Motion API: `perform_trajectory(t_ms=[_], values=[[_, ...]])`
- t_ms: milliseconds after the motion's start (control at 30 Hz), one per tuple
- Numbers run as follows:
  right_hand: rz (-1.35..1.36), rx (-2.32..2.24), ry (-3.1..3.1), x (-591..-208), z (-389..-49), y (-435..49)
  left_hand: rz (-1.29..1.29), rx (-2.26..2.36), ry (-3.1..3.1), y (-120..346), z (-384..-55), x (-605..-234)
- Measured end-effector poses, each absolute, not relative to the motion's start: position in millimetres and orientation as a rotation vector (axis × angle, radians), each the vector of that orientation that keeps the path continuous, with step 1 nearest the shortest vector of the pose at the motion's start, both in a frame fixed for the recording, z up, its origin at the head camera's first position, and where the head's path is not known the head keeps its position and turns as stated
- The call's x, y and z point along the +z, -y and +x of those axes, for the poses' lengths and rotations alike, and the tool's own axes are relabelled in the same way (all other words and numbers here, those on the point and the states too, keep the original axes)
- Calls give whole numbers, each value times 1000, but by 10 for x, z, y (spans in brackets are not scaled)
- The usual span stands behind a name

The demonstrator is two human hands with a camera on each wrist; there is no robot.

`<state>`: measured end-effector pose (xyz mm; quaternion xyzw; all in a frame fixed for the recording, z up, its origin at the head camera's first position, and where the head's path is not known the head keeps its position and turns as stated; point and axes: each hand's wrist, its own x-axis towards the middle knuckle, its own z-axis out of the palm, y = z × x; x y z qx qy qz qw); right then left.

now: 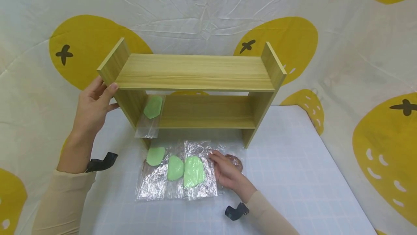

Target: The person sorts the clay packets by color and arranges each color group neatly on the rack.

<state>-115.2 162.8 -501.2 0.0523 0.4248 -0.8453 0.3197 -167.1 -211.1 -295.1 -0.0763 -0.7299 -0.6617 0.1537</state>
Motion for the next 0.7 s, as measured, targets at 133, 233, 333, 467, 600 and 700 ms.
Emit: perform_trajectory(t_ms=[133,233,333,467,600,700], values=[[107,-2224,-1047,-4954,-1130,-1631,-222,-1903,2087,2108,-1673,-2950],[62,-2217,-1042,-4896,-1109,-1626,-223,-1912,2081,2109,-1675,-2951],[27,-2211,-1054,-4831,-1094,-1615,-215,-1916,2081,2111,-1673,-2952],[1,-2216,-1069,-4730,-1090,-1585,-213,-1912,2085,2110,-1671,-2951],[-4,-2231,-1109,-4607,-1092,-1543,-215,-1919,2080,2108,-1670,-2952],[-28,-2243,-1123,-4515,-1100,-1510,-214,-1932,2072,2108,-1674,-2954]])
